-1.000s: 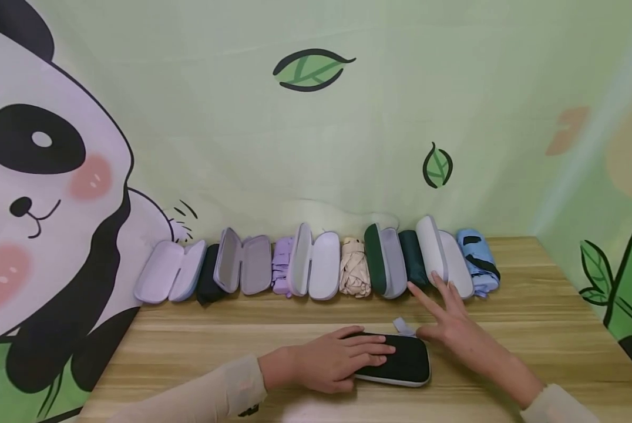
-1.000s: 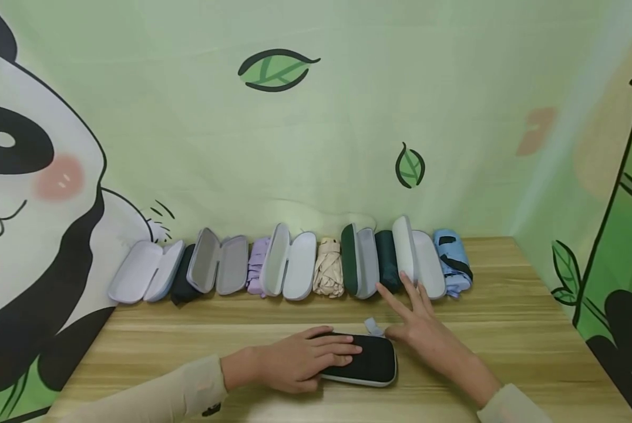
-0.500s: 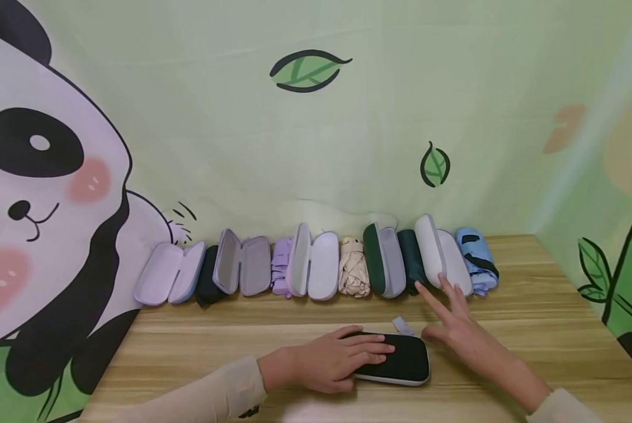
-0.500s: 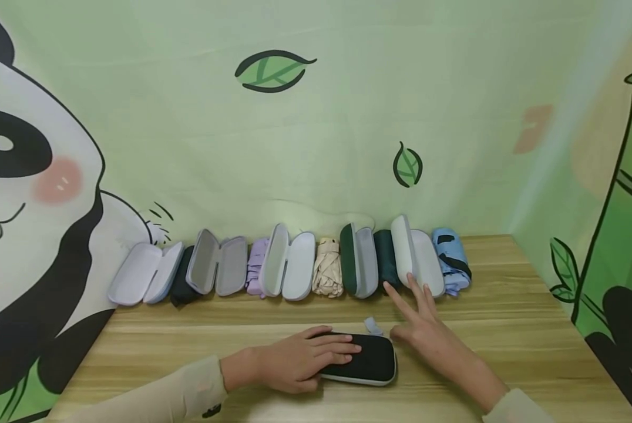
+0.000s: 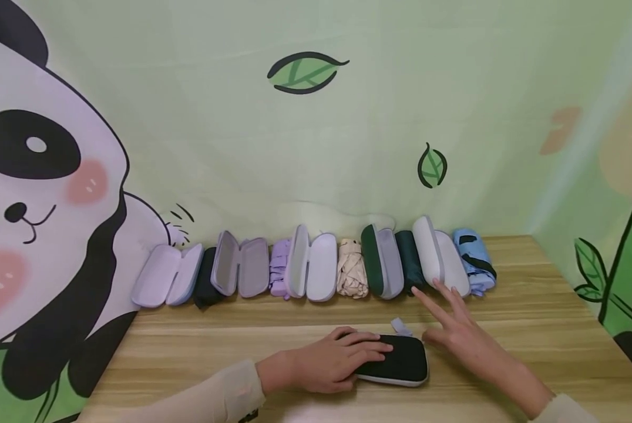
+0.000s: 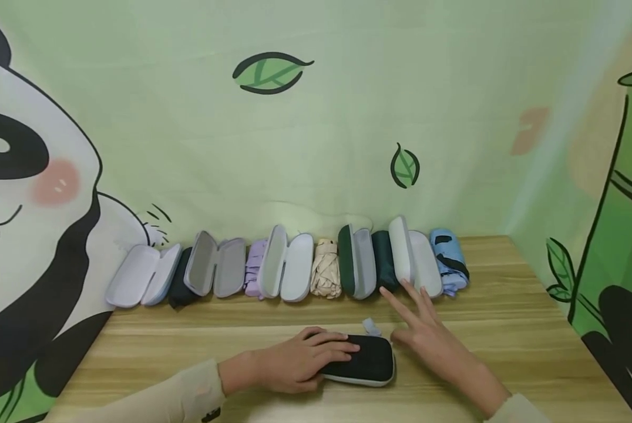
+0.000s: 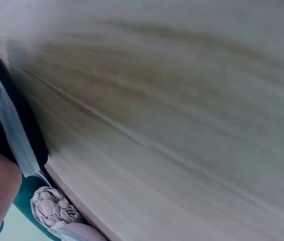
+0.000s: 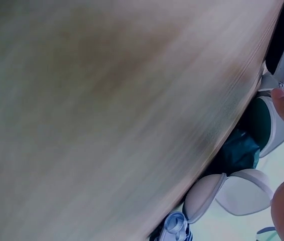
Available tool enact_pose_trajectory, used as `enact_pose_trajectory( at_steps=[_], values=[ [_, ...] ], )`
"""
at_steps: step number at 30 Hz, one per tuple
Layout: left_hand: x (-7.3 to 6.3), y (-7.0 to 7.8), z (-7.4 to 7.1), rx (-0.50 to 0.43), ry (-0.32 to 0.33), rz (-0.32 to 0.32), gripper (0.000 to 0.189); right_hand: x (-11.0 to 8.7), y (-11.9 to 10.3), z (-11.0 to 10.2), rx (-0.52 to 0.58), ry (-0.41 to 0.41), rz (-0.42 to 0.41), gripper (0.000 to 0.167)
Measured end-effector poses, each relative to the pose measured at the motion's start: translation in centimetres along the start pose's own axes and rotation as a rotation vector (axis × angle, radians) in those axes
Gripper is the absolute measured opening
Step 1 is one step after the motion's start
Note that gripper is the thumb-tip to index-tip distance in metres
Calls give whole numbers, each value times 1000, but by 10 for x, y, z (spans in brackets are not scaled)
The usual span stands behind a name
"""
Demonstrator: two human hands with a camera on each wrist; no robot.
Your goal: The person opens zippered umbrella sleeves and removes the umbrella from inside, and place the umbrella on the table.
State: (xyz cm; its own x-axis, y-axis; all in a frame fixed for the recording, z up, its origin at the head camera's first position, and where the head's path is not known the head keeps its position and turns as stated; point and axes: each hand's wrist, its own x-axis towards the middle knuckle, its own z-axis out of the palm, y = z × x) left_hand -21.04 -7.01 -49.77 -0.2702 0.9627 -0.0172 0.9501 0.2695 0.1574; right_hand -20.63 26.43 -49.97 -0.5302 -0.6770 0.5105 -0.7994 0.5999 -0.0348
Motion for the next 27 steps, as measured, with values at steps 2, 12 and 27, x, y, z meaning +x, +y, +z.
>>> enact_pose_trajectory(
  at_steps=[2, 12, 27],
  values=[
    [0, 1, 0, -11, 11, -26, 65, 1, 0, 0, 0, 6, 7, 30],
    [3, 12, 2, 17, 60, -113, 73, 1, 2, 1, -32, 16, 10, 53],
    [6, 12, 8, 59, 84, -129, 71, 2, -1, 12, -106, -35, 27, 6]
  ],
)
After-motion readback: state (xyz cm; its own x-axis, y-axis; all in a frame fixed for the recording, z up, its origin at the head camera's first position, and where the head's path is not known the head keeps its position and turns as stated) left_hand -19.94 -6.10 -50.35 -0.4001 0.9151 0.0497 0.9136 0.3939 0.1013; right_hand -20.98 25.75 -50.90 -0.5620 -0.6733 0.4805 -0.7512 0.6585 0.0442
